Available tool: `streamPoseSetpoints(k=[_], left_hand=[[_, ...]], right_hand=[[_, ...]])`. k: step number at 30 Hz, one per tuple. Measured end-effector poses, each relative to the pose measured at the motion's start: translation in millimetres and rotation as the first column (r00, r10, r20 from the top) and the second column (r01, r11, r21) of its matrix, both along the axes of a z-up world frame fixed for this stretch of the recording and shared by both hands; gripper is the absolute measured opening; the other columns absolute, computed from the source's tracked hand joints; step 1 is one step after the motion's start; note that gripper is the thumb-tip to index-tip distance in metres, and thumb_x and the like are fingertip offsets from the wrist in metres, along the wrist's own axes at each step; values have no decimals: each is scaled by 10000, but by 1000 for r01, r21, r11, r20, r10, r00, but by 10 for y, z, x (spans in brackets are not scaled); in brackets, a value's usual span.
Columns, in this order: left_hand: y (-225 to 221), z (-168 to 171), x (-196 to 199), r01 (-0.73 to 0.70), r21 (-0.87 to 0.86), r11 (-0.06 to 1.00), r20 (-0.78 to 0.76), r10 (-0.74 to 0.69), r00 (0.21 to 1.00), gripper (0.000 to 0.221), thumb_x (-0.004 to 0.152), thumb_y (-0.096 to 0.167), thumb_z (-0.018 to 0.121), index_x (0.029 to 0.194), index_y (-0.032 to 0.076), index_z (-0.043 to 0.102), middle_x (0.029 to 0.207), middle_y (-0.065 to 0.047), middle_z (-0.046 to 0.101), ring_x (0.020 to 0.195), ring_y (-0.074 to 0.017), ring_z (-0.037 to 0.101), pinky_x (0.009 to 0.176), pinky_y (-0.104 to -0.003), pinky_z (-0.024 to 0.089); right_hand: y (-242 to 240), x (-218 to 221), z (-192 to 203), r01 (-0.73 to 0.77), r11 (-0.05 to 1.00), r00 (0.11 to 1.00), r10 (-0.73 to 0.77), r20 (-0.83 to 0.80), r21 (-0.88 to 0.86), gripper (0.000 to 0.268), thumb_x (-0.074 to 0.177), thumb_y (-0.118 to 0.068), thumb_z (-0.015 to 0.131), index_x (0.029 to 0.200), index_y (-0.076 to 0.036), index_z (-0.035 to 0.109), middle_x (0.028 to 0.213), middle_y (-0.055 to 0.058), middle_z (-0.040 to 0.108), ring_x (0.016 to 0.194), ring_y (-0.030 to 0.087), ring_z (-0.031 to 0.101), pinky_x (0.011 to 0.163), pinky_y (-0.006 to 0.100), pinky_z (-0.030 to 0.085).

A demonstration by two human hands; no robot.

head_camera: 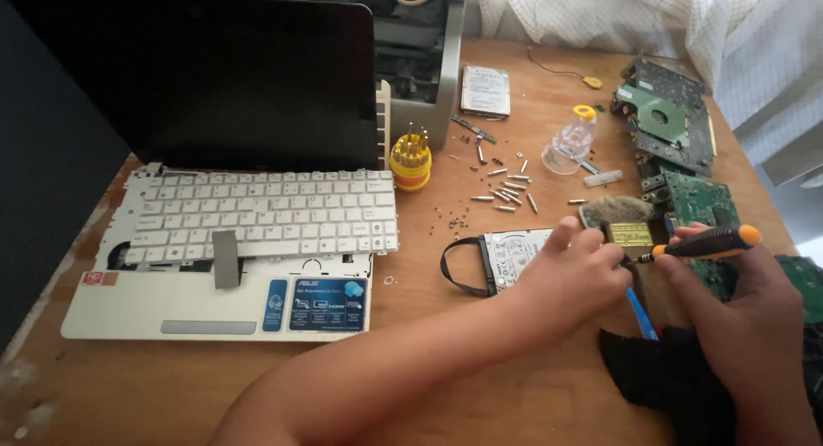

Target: Removing screws from a laptop hard drive bracket using a screwdriver

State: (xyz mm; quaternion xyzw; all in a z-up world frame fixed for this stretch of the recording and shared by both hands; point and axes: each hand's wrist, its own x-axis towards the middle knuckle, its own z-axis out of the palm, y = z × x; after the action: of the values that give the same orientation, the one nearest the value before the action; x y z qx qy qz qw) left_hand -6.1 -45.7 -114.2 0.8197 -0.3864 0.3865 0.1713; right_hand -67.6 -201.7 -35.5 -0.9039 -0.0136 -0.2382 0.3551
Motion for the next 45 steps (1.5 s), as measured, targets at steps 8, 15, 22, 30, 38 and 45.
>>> streamPoseSetpoints(k=[8,15,22,30,38,45], left_hand=[[-140,-73,-29,-23,18,1000,120,21,992,111,844,131,698,805,234,707,824,10,600,847,-257,575,1082,-443,388],[-149,-106,-55,-59,74,995,125,49,991,96,910,165,643,870,207,720,869,1,619,862,-256,559,968,-417,380],[4,65,8,-83,125,989,64,75,995,76,897,202,633,829,229,650,844,-11,611,851,-265,559,907,-440,361],[-71,-105,15,47,8,999,69,-47,996,182,705,120,767,732,255,648,791,32,603,837,-267,590,947,-450,388],[-131,-152,-61,20,-2,1000,59,-20,998,139,837,131,720,758,216,644,776,9,600,805,-273,574,910,-443,379],[94,357,452,-180,150,972,2,182,983,132,681,202,737,764,264,656,792,42,665,771,-256,608,737,-453,376]], right_hand=[[24,-15,20,19,1000,1000,-19,-16,10,307,972,-31,740,1267,33,688,1266,157,692,1193,226,613,1085,350,430],[39,-12,35,38,999,999,-38,-39,20,334,945,-50,754,1267,16,694,1237,137,699,1177,208,616,1061,346,440],[21,19,31,76,996,996,-78,-50,-36,338,923,-94,763,1249,-17,718,1260,139,713,1186,237,632,1065,360,423],[24,15,19,106,994,991,-107,-81,-11,359,921,-104,767,1270,-40,717,1227,117,724,1162,209,635,1035,349,432],[7,18,-5,49,999,998,-49,-30,-4,323,940,-42,753,1255,6,703,1245,139,705,1182,220,623,1073,348,431],[42,-17,51,93,995,995,-92,-41,35,261,1013,-73,723,1263,-3,691,1221,146,704,1145,219,629,1045,338,443]])
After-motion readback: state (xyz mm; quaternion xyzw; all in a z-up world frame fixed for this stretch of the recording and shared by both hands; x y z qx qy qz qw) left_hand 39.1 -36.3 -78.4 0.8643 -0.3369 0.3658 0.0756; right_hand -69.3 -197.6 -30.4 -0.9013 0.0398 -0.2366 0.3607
